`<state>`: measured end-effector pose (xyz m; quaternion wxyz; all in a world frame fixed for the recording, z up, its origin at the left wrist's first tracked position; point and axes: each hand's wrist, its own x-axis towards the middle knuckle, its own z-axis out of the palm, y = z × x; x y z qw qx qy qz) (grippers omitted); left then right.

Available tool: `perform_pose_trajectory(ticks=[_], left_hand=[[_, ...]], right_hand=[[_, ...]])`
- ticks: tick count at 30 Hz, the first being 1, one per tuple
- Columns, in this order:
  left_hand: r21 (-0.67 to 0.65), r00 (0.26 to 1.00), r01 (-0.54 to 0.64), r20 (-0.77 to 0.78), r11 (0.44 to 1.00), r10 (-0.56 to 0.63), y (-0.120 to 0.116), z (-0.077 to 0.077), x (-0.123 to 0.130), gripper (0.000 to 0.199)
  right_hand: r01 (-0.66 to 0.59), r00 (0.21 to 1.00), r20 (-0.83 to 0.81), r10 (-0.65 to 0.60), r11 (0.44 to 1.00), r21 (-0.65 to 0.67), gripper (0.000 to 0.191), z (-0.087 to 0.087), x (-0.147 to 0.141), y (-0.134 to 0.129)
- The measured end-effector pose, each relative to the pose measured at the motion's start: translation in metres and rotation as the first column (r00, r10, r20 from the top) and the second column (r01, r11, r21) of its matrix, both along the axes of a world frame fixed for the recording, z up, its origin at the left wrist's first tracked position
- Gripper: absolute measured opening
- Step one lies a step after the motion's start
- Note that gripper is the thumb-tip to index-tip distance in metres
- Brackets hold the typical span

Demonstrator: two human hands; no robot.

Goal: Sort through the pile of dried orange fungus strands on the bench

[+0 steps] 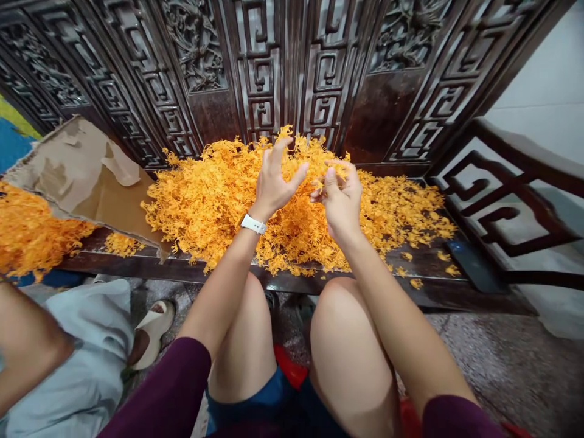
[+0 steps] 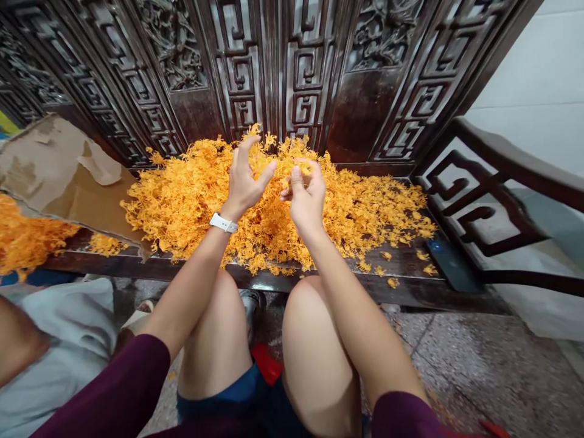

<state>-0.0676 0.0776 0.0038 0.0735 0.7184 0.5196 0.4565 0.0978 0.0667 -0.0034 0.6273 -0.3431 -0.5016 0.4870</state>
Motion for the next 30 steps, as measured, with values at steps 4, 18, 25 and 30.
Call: perform_pose_trajectory(ticks=[4, 18, 25, 30], left_hand=[[0.013, 0.998, -0.05, -0.037, 0.999, 0.051, -0.009, 0.001, 0.003, 0.056], [0.025, 0.981, -0.194, 0.028, 0.981, 0.194, 0.012, -0.019, -0.002, 0.039], [0.096, 0.957, -0.258, 0.159, 0.961, 0.24, 0.012, -0.016, 0.01, 0.023], [0.023, 0.974, -0.032, 0.226, 0.999, 0.026, 0.016, -0.019, 0.007, 0.024]], right_hand=[[0.056, 0.997, -0.046, -0.056, 0.998, 0.0, 0.053, 0.001, 0.004, 0.001], [-0.133, 0.988, 0.052, 0.145, 0.974, -0.184, 0.041, -0.007, 0.008, -0.002], [-0.235, 0.964, 0.078, 0.253, 0.953, -0.192, 0.023, -0.008, 0.003, -0.004], [-0.334, 0.929, 0.103, 0.354, 0.927, -0.17, 0.03, -0.009, 0.002, -0.006]])
